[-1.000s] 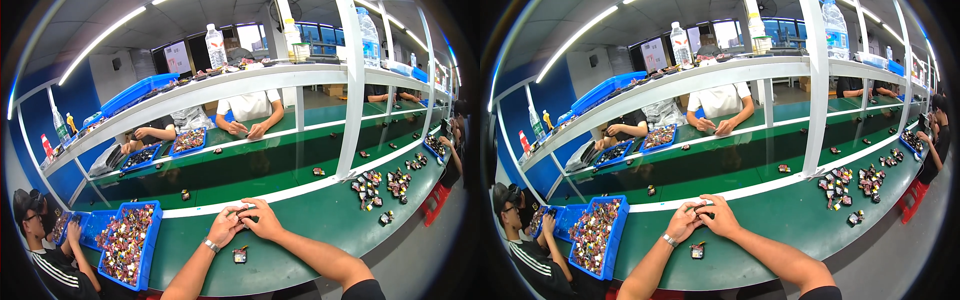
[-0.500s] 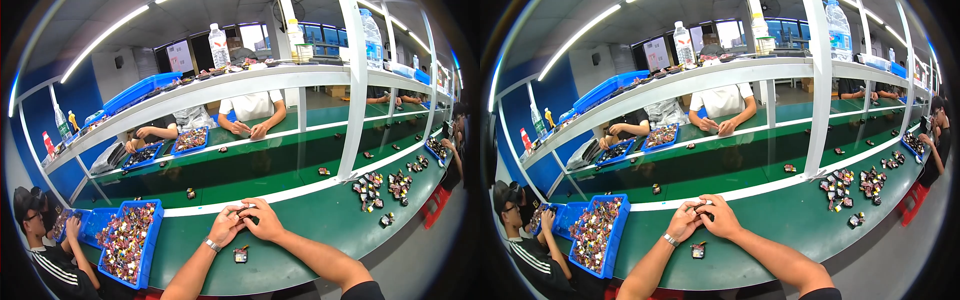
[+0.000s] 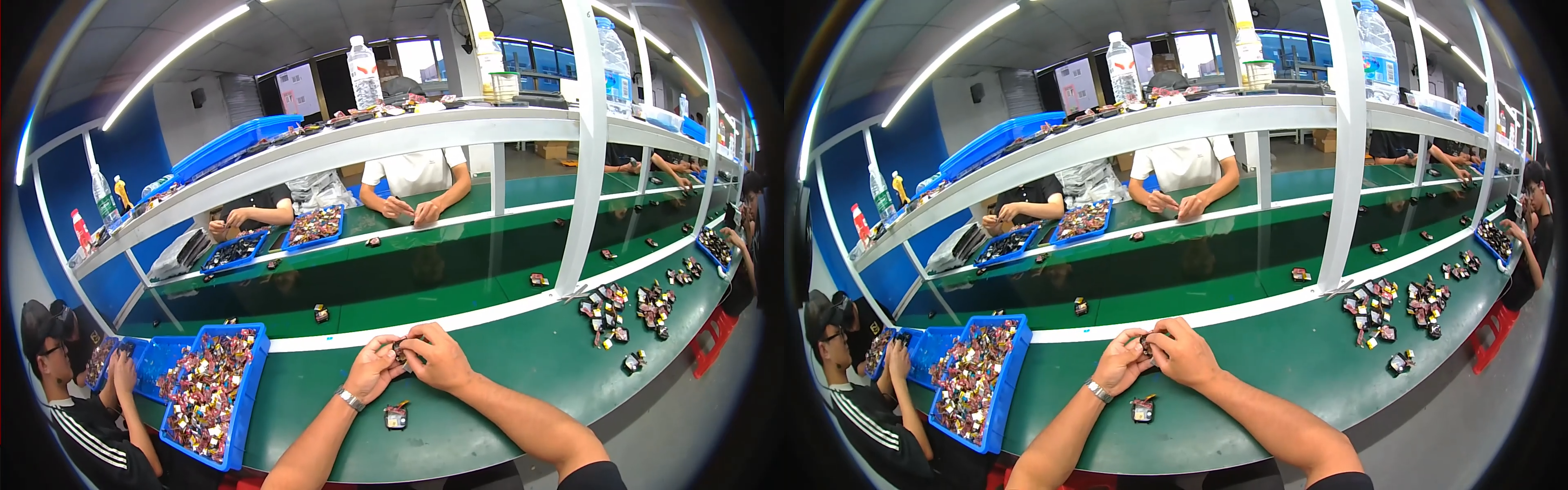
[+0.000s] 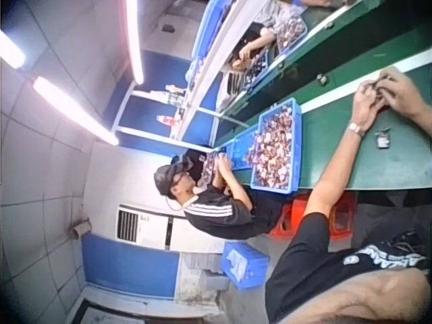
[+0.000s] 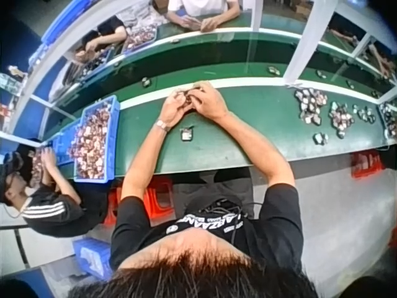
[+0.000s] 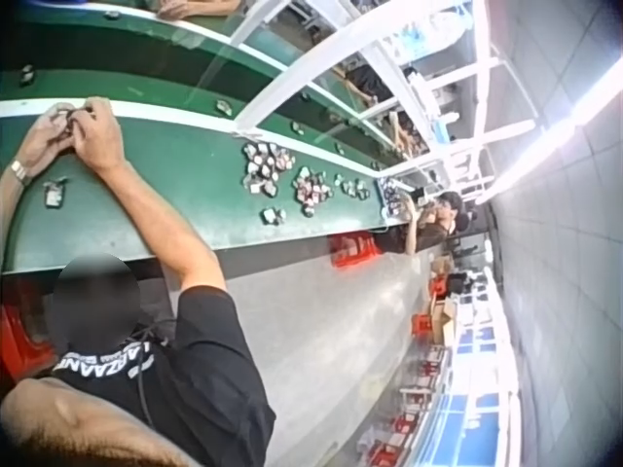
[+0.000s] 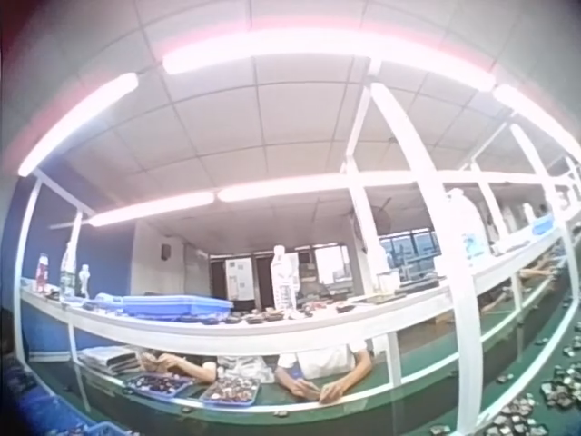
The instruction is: Manually assemble small electronic components and pins on a production line bench.
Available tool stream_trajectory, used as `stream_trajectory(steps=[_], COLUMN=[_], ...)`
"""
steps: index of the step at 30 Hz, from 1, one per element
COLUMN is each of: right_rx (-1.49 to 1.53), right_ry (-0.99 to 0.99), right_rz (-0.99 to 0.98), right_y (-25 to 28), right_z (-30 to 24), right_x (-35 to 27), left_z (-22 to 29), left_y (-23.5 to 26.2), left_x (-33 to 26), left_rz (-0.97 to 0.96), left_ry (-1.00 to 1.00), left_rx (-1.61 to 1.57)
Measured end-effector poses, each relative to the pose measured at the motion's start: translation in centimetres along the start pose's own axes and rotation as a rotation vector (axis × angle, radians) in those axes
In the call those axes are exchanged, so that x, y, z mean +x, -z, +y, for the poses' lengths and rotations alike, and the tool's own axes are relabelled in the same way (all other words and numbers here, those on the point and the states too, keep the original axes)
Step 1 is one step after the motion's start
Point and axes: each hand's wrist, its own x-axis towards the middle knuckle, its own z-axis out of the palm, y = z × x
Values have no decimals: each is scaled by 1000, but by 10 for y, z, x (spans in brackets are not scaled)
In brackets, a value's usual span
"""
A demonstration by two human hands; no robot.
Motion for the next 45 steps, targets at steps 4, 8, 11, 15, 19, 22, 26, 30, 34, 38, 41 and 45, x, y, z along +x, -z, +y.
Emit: stream_trajectory(steps=[4,8,11,15,19,22,26,30,34,38,41,45], right_rx=[11,0,4,13,22,48,64,77,10,-61,-100,-107], right_ry=[6,12,12,-9,-33,-59,-122,-109,-54,-25,9,-6], right_rz=[-46,-111,-116,-126,-134,-141,-168,-169,-179,-199,-203,-238], right_y=[2,5,3,2,3,1,0,2,3,2,0,-1], right_z=[2,4,10,13,13,15,14,10,11,8,12,17], right_x=[1,1,-1,-1,-1,-1,-3,-2,-3,-3,-4,-5], left_z=[-1,0,0,1,1,0,-3,-5,-6,-7,-6,-4], left_y=[5,2,0,-4,-8,-8,-10,-7,-7,-2,-5,-6], left_x=[0,0,1,0,1,1,2,2,2,4,4,2], left_rz=[5,36,44,58,77,79,96,157,130,148,144,127], left_ry=[19,15,21,21,26,23,-4,-28,-36,-35,-21,3], left_rx=[28,34,48,65,97,145,198,292,300,343,372,309])
